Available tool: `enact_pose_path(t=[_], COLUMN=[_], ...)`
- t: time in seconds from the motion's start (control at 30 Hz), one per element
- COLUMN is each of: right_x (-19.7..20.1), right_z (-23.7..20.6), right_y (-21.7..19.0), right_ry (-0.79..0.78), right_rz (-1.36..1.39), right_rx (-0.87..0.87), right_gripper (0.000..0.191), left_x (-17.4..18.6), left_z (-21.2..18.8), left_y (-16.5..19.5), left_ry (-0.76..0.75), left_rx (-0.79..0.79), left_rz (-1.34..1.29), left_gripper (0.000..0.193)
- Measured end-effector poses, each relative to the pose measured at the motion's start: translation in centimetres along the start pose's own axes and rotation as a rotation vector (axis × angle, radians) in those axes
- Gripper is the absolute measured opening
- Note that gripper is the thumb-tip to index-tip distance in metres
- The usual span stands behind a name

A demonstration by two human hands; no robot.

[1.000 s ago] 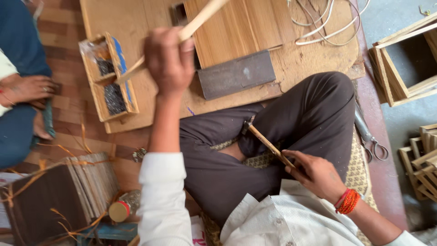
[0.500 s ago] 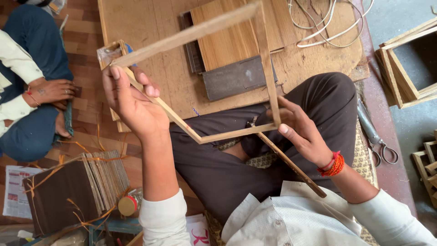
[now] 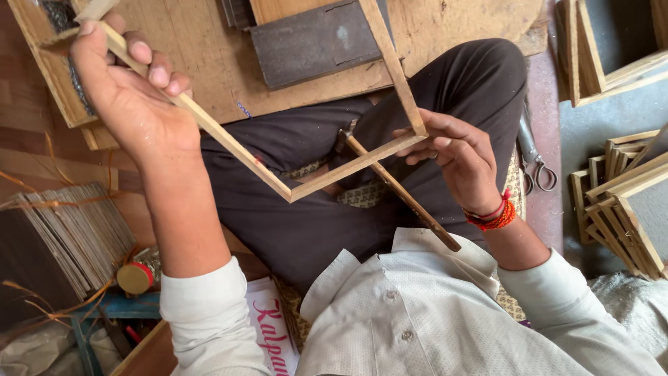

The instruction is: The person sits on the floor and uses a hammer to drive nails into wooden frames, securing dark panels. They repeatedly pick up frames, position them on a work surface, hammer nails, and move completed units aside.

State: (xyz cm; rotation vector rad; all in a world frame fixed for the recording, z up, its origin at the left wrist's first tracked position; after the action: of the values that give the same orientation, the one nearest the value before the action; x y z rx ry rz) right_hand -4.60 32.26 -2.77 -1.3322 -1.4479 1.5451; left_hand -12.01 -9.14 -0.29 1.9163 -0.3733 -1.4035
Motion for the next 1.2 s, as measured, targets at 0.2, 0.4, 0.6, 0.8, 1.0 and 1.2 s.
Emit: enact_pose_path(t=[0.2,0.4,0.6,0.8,1.0,1.2], right_x=[-1.0,-1.2,-4.4,-10.4,-10.1,-9.2], right_z=[1.6,5.3,11.7,18.1,11.8,4.5], right_y=[0.2,-3.8,-7.4,-1.5,2.9,6.4], right_ry=[0.055,0.185,0.23,0.047,-0.23,-0.286], right_rz=[-0.188,-0.545,-1.343,-1.526,-1.239,-1.145], right_rx=[0.005,0.526,1.035,0.973,0.266,-0.215], right_gripper=[0.034,0.024,0.021,0.037,0.072,0.087], left_x=[1.5,0.7,-0.8,5.4,13.3,15.7], left_z=[0.8,1.2,1.1,8.7,15.7,17.9], left_y=[-0.5,0.9,-2.3,-10.7,-11.8,-12.3], left_ry=[-0.006,-0.041,-0.271,0.08,0.109,0.003], left_rx=[0.024,-0.353,-0.29,-0.135,-0.027,-0.079], left_rz=[-0.037,0.234,0.053,0.223,0.269,0.275], left_gripper=[0.029,0.037,0.057,0.077,0.08,0.07])
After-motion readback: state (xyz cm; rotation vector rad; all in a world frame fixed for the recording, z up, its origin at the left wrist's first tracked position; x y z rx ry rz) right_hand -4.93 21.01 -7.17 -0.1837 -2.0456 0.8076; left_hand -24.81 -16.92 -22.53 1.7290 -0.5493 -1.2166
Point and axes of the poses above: each hand's wrist, its own z-axis towards the middle knuckle, its own x-axis out of the back of the hand, y = z × x, the point moved 6 cm from there along z, towards the middle knuckle, and after that the axes turned 6 degrees about -z, right-handed, at the moved point
